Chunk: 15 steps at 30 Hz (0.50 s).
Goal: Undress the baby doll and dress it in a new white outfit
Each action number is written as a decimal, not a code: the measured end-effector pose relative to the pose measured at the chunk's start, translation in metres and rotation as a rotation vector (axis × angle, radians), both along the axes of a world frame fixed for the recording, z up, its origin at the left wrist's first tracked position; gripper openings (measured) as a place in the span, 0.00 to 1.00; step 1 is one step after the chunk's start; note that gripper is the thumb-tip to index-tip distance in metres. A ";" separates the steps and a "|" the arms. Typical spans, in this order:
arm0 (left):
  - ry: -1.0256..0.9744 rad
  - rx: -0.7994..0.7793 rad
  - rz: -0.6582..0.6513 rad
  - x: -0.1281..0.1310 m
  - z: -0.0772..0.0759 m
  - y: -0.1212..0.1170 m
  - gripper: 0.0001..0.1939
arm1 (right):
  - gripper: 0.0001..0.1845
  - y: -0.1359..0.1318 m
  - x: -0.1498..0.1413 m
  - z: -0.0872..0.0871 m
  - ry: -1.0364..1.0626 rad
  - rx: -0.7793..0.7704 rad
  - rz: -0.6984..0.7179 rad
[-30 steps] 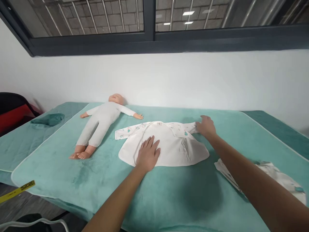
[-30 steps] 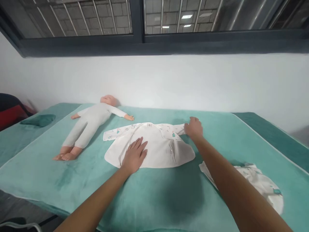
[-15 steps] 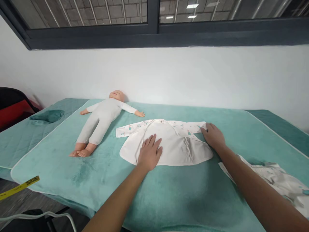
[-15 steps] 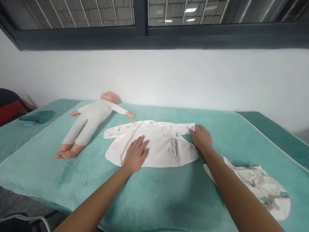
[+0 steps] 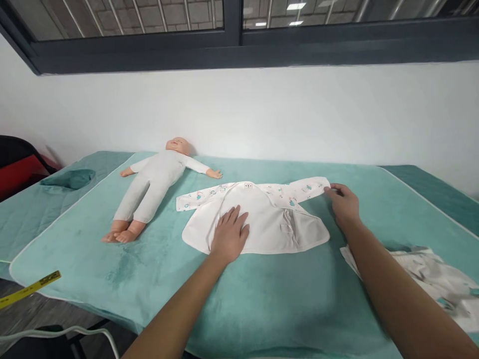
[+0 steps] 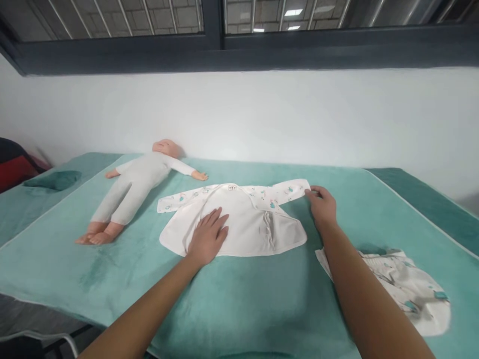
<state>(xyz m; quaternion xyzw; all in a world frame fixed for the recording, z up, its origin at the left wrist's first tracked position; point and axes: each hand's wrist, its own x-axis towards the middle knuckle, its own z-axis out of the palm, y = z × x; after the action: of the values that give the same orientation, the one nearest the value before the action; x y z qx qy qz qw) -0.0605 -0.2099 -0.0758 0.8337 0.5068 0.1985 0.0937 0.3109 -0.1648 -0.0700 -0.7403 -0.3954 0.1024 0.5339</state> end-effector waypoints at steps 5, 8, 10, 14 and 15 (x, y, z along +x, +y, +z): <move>0.005 0.005 -0.001 0.001 -0.001 0.000 0.22 | 0.20 -0.001 0.003 0.010 0.304 0.178 0.208; 0.004 0.008 0.001 0.001 -0.001 0.001 0.22 | 0.19 -0.002 0.004 0.012 0.329 0.154 0.260; 0.003 0.009 0.004 0.001 -0.001 0.001 0.22 | 0.19 -0.001 0.003 0.011 0.306 0.131 0.248; 0.000 0.009 0.008 0.001 -0.001 0.000 0.22 | 0.18 0.002 -0.002 0.006 0.182 0.071 0.154; -0.001 0.009 0.008 0.001 -0.001 0.000 0.22 | 0.17 0.002 -0.002 0.006 0.146 0.060 0.128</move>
<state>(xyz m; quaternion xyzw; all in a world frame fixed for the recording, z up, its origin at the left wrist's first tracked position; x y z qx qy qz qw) -0.0591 -0.2096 -0.0766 0.8319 0.5093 0.2015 0.0893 0.3086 -0.1629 -0.0645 -0.6879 -0.4048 0.1779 0.5755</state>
